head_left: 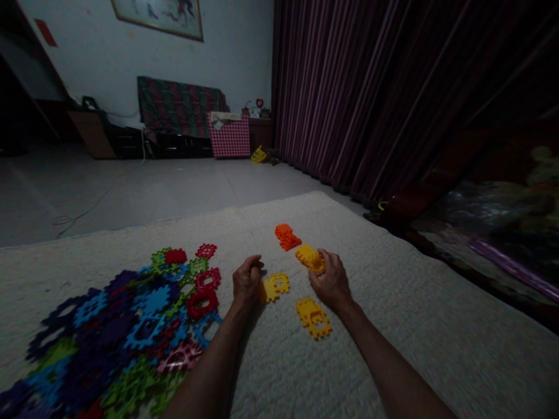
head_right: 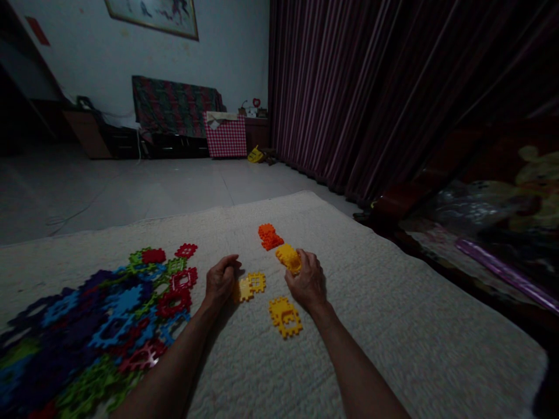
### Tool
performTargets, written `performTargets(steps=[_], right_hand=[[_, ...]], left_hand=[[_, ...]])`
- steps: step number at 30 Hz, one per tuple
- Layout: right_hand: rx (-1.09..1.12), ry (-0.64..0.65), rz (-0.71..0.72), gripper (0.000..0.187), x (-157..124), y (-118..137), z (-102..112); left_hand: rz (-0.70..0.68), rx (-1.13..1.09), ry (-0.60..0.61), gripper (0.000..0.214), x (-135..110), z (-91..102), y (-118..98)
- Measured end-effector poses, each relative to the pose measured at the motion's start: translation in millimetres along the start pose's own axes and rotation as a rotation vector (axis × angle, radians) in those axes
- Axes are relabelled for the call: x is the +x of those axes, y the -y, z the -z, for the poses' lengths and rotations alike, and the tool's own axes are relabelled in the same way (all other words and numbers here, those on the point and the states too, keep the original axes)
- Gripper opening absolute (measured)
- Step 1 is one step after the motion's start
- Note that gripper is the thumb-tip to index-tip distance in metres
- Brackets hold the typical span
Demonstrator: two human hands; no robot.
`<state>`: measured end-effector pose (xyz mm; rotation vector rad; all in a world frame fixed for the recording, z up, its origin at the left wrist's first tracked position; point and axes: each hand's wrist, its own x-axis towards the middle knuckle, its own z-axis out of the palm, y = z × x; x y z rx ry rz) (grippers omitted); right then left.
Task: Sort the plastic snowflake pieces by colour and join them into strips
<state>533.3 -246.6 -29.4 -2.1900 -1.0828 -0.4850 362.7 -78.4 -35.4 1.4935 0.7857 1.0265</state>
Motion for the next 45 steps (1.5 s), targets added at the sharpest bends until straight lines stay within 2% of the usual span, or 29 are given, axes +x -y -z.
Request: performTargets(steps=[7, 11, 14, 19, 23, 27, 33, 37, 41, 43, 45], right_hand=[[0.008, -0.028, 0.019, 0.056, 0.1, 6.7, 6.6], [0.171, -0.070, 0.182, 0.042, -0.2, 21.7, 10.7], [0.320, 0.046, 0.361, 0.032, -4.2, 36.5, 6.9], [0.312, 0.291, 0.466, 0.042, -14.8, 56.8, -1.7], [0.256, 0.391, 0.476, 0.032, -15.8, 61.2, -2.7], [0.291, 0.414, 0.483, 0.018, -11.3, 61.2, -1.2], [0.342, 0.441, 0.263, 0.030, -2.5, 59.5, 10.2], [0.348, 0.514, 0.274, 0.032, 1.6, 55.0, 12.6], [0.274, 0.405, 0.324, 0.036, 0.9, 52.1, 2.1], [0.224, 0.338, 0.311, 0.039, -2.3, 52.1, -3.4], [0.179, 0.326, 0.271, 0.044, -6.7, 52.6, -6.3]], left_hand=[[-0.009, 0.000, -0.006, 0.039, -0.5, 0.3, -0.5], [0.018, -0.043, -0.012, 0.040, -0.7, -1.0, -0.9], [0.034, -0.058, -0.009, 0.041, -0.3, -1.6, -0.3], [0.000, -0.013, -0.016, 0.041, -0.1, -0.5, 0.8], [0.005, -0.010, -0.011, 0.040, 0.3, 0.4, -0.3], [-0.003, 0.014, -0.025, 0.039, -0.2, 0.1, -0.5], [0.048, -0.127, -0.008, 0.039, -2.9, -4.4, 1.8], [0.051, -0.108, -0.016, 0.038, -2.4, -5.0, 0.9], [0.040, -0.086, -0.019, 0.037, -2.4, -4.1, -1.9], [0.032, -0.085, -0.018, 0.037, -2.9, -3.7, -2.9], [0.027, -0.075, -0.014, 0.037, -3.2, -3.4, -3.4]])
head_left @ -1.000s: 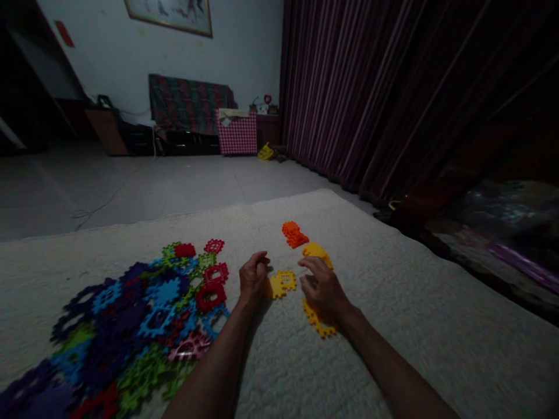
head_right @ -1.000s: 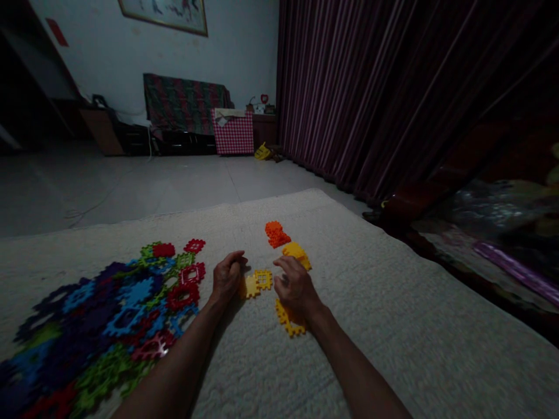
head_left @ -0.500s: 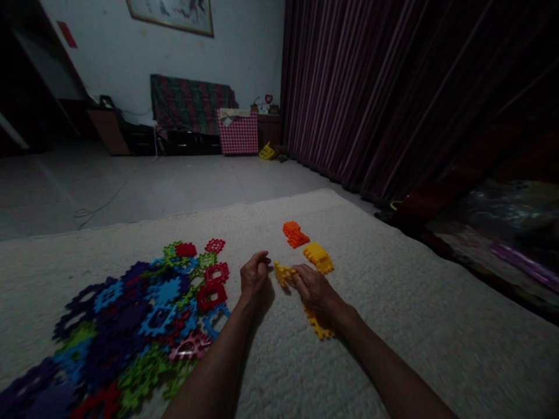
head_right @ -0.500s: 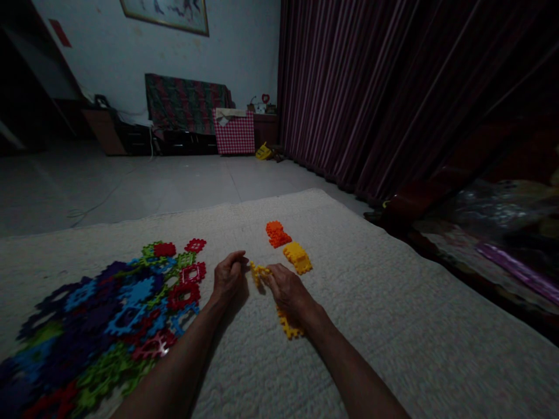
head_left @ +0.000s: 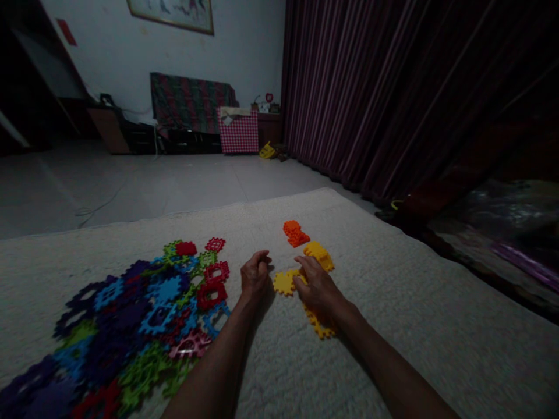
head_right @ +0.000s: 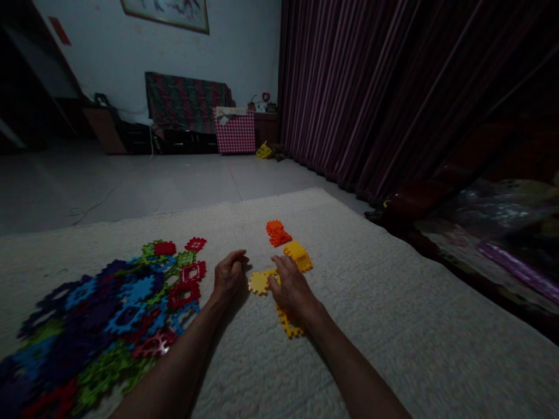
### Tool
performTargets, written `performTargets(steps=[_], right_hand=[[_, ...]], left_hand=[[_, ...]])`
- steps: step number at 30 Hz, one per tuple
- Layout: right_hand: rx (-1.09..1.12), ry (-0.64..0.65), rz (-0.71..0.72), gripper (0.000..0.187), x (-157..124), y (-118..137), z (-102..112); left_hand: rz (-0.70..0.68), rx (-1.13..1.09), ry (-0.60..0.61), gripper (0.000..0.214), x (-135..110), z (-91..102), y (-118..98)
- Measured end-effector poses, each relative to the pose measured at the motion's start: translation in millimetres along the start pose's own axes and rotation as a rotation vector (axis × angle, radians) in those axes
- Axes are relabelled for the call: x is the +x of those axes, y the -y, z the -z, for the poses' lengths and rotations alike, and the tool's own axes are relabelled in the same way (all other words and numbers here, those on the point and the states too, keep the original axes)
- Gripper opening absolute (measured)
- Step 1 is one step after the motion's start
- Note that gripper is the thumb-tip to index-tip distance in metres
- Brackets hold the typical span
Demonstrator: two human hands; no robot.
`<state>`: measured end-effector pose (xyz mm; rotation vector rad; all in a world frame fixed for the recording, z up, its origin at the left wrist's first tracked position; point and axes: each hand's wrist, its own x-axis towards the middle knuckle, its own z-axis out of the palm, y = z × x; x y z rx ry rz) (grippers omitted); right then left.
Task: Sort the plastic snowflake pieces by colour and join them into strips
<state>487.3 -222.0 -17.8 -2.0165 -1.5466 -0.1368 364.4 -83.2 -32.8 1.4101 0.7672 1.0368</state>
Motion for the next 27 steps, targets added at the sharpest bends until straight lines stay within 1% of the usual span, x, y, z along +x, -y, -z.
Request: performTargets(steps=[3, 6, 9, 12, 14, 17, 19, 24, 27], right_hand=[[-0.051, 0.033, -0.067, 0.051, -5.1, 3.0, -1.2], [-0.083, 0.053, -0.084, 0.052, -7.2, 6.1, 0.9], [-0.083, 0.048, -0.074, 0.043, -5.8, 8.0, 1.5], [-0.051, 0.031, 0.002, 0.030, -3.5, 8.1, 0.0], [-0.029, 0.039, 0.037, 0.028, -2.5, 7.9, -1.0], [-0.038, 0.070, 0.023, 0.031, -1.8, 9.6, -1.4], [-0.073, 0.068, 0.011, 0.032, -1.6, 12.6, -1.2], [-0.106, 0.028, -0.003, 0.031, -2.1, 17.9, -4.4], [-0.087, -0.006, -0.008, 0.038, -2.8, 16.1, -9.0]], left_hand=[[0.001, 0.021, 0.001, 0.039, 0.2, 0.4, 0.0], [0.010, 0.024, -0.002, 0.039, 0.1, 0.6, -1.5], [0.017, 0.023, 0.001, 0.038, -0.9, 0.5, -4.7], [0.012, 0.016, 0.003, 0.037, -1.8, 0.0, -6.6], [0.020, 0.000, -0.001, 0.037, -1.8, -0.3, -6.3], [0.024, 0.004, 0.005, 0.037, -1.0, -0.2, -5.4], [0.016, 0.024, 0.005, 0.038, -0.5, 0.3, -5.8], [0.011, 0.057, 0.016, 0.039, 0.0, 1.6, -9.0], [0.015, 0.036, 0.019, 0.039, -0.1, 1.9, -9.0]])
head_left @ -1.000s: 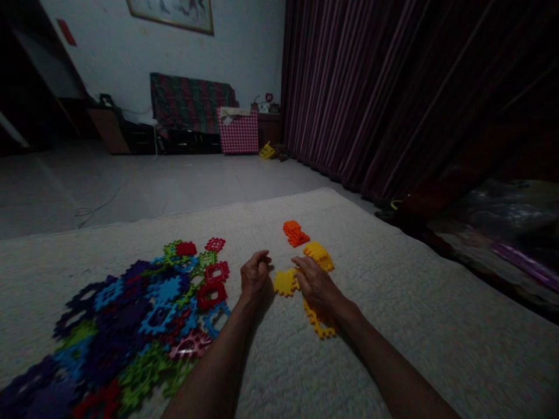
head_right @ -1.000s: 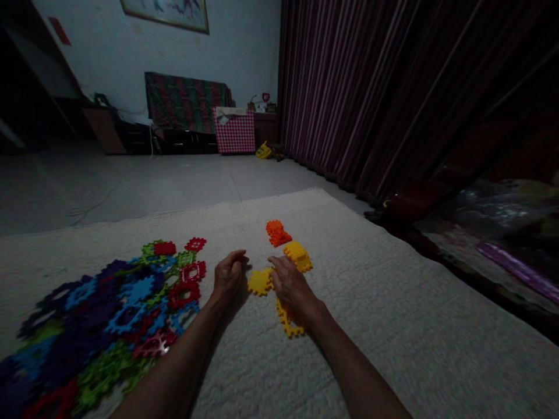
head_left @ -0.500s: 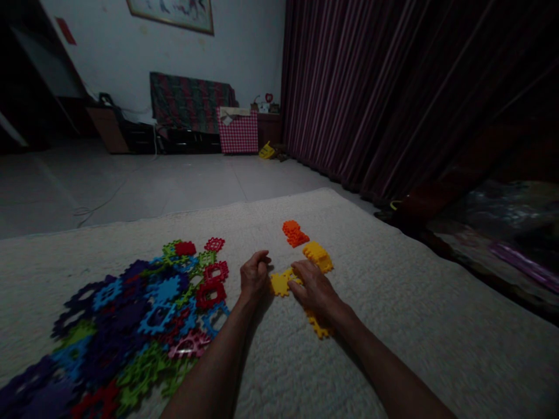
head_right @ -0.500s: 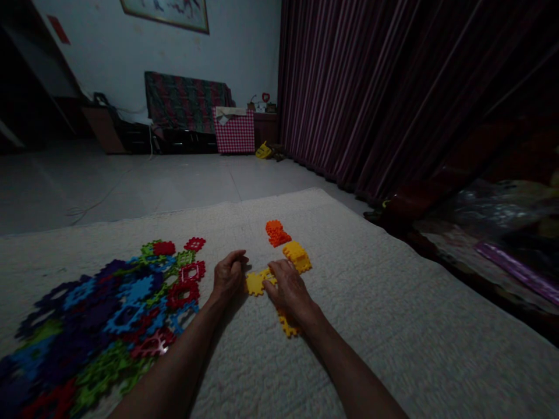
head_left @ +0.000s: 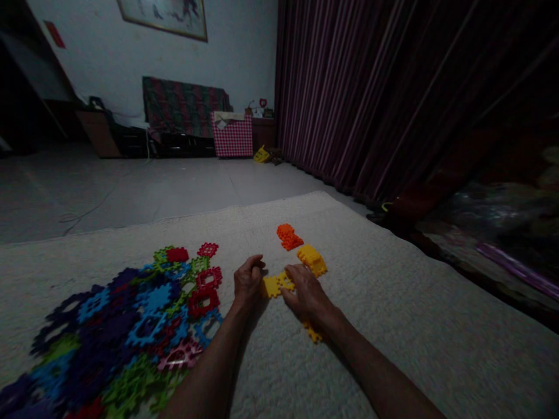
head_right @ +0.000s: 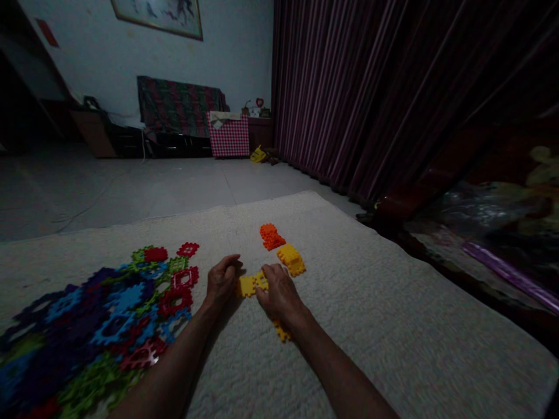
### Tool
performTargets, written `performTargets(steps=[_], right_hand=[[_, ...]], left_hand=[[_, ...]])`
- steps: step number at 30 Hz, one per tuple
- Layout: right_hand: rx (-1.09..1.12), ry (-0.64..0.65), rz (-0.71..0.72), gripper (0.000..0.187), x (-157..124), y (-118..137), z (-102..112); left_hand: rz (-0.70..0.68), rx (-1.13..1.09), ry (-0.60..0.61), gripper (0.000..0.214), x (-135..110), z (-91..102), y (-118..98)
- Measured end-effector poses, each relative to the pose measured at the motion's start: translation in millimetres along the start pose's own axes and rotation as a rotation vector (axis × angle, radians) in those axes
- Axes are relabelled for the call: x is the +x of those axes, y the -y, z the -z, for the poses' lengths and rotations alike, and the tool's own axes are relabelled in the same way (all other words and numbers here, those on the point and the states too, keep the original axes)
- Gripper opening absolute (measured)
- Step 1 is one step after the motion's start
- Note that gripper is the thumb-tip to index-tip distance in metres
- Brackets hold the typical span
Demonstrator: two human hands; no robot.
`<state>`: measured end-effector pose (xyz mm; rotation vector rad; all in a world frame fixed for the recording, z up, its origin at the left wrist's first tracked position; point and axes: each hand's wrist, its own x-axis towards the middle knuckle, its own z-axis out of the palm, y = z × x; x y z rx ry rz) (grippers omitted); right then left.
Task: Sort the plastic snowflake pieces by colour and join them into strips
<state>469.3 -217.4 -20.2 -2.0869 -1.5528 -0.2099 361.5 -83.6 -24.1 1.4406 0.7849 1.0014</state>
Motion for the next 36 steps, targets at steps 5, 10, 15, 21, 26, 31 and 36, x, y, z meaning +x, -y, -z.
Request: performTargets(steps=[5, 10, 15, 21, 26, 31, 36], right_hand=[[0.086, -0.174, -0.023, 0.051, 2.6, -6.2, 6.6], [0.089, -0.394, -0.183, 0.058, 1.9, -27.9, 29.2], [0.000, -0.390, -0.317, 0.064, -7.5, -46.4, 30.1], [-0.080, -0.332, -0.340, 0.068, -10.3, -50.5, 19.7], [-0.099, -0.352, -0.300, 0.065, -9.7, -51.8, 20.6], [0.056, -0.397, -0.077, 0.046, -6.6, -39.0, 23.1], [0.271, -0.133, 0.171, 0.034, -2.9, -9.7, 11.7]], left_hand=[[0.013, 0.004, 0.008, 0.040, 0.9, 0.4, 2.7], [-0.025, 0.061, -0.017, 0.039, 2.2, 0.9, 5.2], [-0.033, 0.082, -0.014, 0.040, 1.8, 1.3, 3.4], [0.013, 0.026, -0.017, 0.037, -0.8, 0.8, -4.6], [0.016, 0.031, -0.015, 0.039, -0.4, 0.0, -2.6], [-0.023, 0.069, -0.021, 0.040, 1.4, 1.3, 4.5], [-0.011, 0.031, -0.029, 0.042, 2.3, 1.5, 7.4]])
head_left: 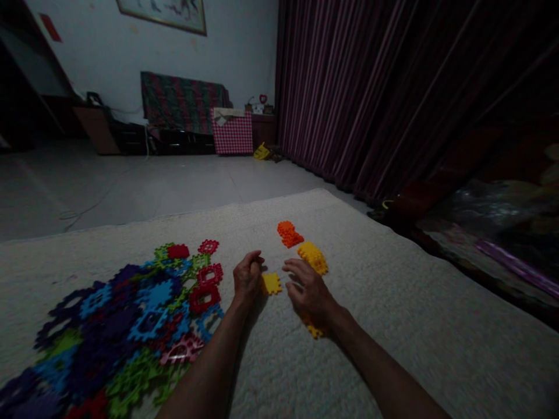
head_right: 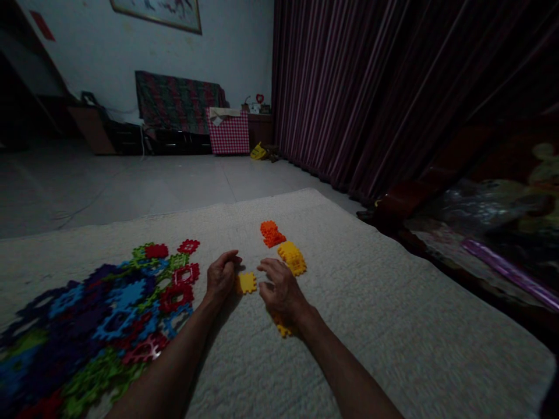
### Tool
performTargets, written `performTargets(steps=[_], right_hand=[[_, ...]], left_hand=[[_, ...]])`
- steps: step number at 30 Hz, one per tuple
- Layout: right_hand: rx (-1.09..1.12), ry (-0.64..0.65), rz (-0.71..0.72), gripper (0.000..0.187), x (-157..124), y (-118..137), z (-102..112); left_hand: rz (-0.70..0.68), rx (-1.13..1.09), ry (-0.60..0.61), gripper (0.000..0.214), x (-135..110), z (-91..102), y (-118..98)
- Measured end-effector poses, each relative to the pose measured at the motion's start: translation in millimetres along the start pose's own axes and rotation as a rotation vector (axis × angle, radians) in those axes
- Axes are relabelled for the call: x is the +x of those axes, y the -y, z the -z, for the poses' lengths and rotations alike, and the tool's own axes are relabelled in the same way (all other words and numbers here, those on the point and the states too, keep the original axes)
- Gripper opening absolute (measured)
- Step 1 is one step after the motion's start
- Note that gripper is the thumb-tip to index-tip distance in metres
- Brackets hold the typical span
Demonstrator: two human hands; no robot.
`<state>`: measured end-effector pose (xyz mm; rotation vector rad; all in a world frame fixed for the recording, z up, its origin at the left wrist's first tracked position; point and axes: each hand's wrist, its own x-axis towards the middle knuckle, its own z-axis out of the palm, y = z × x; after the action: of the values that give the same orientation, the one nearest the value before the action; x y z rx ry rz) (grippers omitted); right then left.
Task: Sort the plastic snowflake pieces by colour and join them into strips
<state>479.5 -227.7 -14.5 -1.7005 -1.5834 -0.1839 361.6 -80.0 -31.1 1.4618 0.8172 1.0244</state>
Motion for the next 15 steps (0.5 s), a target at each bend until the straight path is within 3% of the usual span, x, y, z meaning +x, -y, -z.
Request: performTargets(steps=[6, 12, 15], right_hand=[[-0.015, 0.189, -0.008, 0.049, 3.0, 24.4, -14.6], [-0.066, 0.217, -0.088, 0.042, 8.6, 39.3, -19.7], [-0.081, 0.236, -0.058, 0.041, 8.8, 40.6, -24.3]], left_hand=[[-0.004, 0.010, -0.019, 0.041, 3.7, 0.8, 5.2], [-0.012, 0.022, -0.014, 0.040, 3.4, 0.9, 7.0], [-0.016, 0.043, -0.011, 0.039, 3.1, 1.0, 6.1]])
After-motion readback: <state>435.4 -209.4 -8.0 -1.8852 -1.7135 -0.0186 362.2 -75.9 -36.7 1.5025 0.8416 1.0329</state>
